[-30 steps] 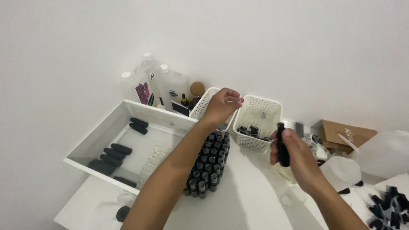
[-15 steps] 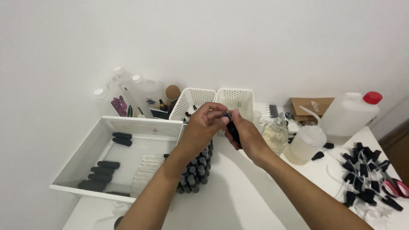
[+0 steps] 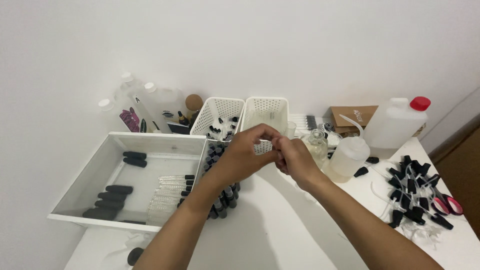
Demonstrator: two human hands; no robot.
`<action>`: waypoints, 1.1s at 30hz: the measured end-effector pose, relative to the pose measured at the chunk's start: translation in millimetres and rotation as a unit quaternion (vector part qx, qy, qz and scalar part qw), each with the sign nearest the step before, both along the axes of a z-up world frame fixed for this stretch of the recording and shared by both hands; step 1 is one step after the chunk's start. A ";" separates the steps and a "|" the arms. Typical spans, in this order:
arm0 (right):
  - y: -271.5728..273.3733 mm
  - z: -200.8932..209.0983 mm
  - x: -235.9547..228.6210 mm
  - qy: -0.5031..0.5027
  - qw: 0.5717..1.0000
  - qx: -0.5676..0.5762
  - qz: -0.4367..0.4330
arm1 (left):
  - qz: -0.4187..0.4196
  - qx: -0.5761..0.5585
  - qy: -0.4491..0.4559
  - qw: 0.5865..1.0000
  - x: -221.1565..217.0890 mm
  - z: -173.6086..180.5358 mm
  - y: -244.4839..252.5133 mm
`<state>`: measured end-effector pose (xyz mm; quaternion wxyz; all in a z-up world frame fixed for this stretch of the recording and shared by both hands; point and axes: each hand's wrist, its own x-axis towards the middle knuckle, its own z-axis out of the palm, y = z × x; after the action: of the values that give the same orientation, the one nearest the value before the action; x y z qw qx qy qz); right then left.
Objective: Assemble and fill small perfume sample vials by attaching caps and organizing them in a tray
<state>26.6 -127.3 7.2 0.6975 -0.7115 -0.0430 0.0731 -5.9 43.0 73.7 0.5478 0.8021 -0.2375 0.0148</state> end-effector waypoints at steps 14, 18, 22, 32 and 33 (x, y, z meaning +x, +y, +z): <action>-42.1 19.6 -36.7 -0.031 0.998 -0.042 0.043 | 0.106 0.205 -0.124 0.965 -68.9 -41.2 50.7; -61.6 19.1 -32.6 -0.029 0.999 -0.030 0.004 | 0.147 0.242 -0.187 0.941 -84.5 -94.6 70.7; -76.7 13.6 -33.0 -0.050 0.998 0.027 0.006 | 0.213 0.295 -0.217 0.906 -91.4 -126.4 70.6; -111.8 7.9 -40.5 -0.097 0.994 0.047 -0.010 | 0.306 0.395 -0.269 0.823 -88.7 -172.7 71.1; -113.8 6.9 -41.2 -0.097 0.994 0.046 -0.011 | 0.305 0.394 -0.269 0.824 -88.9 -175.8 70.9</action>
<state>-14.6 -241.1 14.2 0.7229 -0.6828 -0.1054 -0.0059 -94.8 113.9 -102.1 0.0673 0.9454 -0.1048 0.3012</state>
